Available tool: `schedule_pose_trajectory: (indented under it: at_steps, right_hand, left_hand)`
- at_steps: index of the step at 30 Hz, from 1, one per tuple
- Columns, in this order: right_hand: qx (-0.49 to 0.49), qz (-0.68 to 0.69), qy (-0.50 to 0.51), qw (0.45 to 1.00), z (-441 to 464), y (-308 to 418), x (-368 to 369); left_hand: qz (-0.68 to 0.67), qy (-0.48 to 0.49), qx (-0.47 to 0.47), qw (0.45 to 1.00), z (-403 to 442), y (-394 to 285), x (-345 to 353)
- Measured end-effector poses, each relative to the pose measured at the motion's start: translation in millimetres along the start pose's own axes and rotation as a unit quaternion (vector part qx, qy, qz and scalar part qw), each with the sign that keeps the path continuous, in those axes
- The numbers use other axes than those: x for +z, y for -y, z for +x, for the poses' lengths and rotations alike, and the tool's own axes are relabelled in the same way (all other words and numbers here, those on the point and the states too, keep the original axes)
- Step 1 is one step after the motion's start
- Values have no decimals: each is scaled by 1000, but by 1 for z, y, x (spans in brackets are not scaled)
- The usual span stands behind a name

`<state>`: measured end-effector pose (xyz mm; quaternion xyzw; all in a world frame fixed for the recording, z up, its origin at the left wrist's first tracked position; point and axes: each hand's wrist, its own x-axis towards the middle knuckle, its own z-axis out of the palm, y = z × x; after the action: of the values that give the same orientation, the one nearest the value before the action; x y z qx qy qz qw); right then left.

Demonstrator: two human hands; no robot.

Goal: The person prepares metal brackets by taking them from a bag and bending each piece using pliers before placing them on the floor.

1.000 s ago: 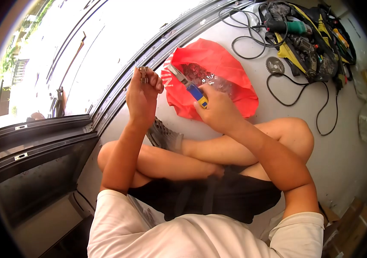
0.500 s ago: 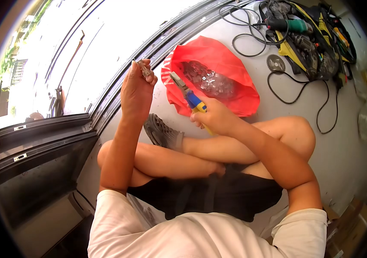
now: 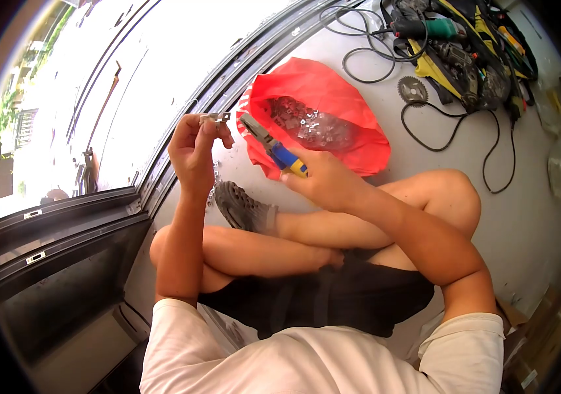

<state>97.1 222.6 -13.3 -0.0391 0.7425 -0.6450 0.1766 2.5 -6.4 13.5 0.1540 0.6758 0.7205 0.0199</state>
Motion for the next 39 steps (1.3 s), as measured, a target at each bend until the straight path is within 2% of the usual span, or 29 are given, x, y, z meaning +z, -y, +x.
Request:
schedule_pose_trajectory:
  at_steps: [2, 4, 5, 6, 8, 9, 11, 16, 21, 23, 26, 36, 39]
  right_hand:
    - [-8, -24, -13, 1000, -3, 7, -2]
    - [-9, -49, -20, 999, -6, 20, -8]
    - [-9, -74, -24, 997, -7, 26, -10]
    - [-8, -74, -25, 997, -8, 28, -13]
    - [-38, -103, -32, 993, -8, 29, -19]
    - [-37, -104, -31, 993, -9, 28, -21]
    - [-112, -191, -58, 973, -10, 26, -26]
    - [-126, -256, -58, 957, -11, 26, -33]
    - [-105, -293, -34, 950, -11, 34, -39]
    - [-128, -319, -40, 938, -10, 31, -41]
    - [-152, -328, -35, 932, -8, 28, -45]
    - [-112, -304, 25, 946, -8, 33, -49]
    - [-128, -336, 18, 933, -8, 31, -51]
  left_hand:
    - [27, 0, -3, 1000, -1, -5, -1]
    - [214, 58, 173, 959, 1, -3, -6]
    - [260, 63, 230, 936, 3, -2, -7]
    - [259, 64, 230, 936, 3, -4, -7]
    - [341, 88, 329, 876, 5, -10, -6]
    - [354, 98, 330, 870, 5, -13, -7]
    - [359, 106, 337, 864, 5, -15, -9]
    - [394, 126, 362, 836, 9, -24, -12]
    - [400, 145, 353, 833, 10, -30, -14]
    - [399, 150, 347, 835, 10, -32, -14]
    - [396, 161, 336, 839, 10, -33, -16]
    - [381, 223, 318, 839, 11, -40, -21]
    - [381, 236, 313, 837, 10, -42, -21]
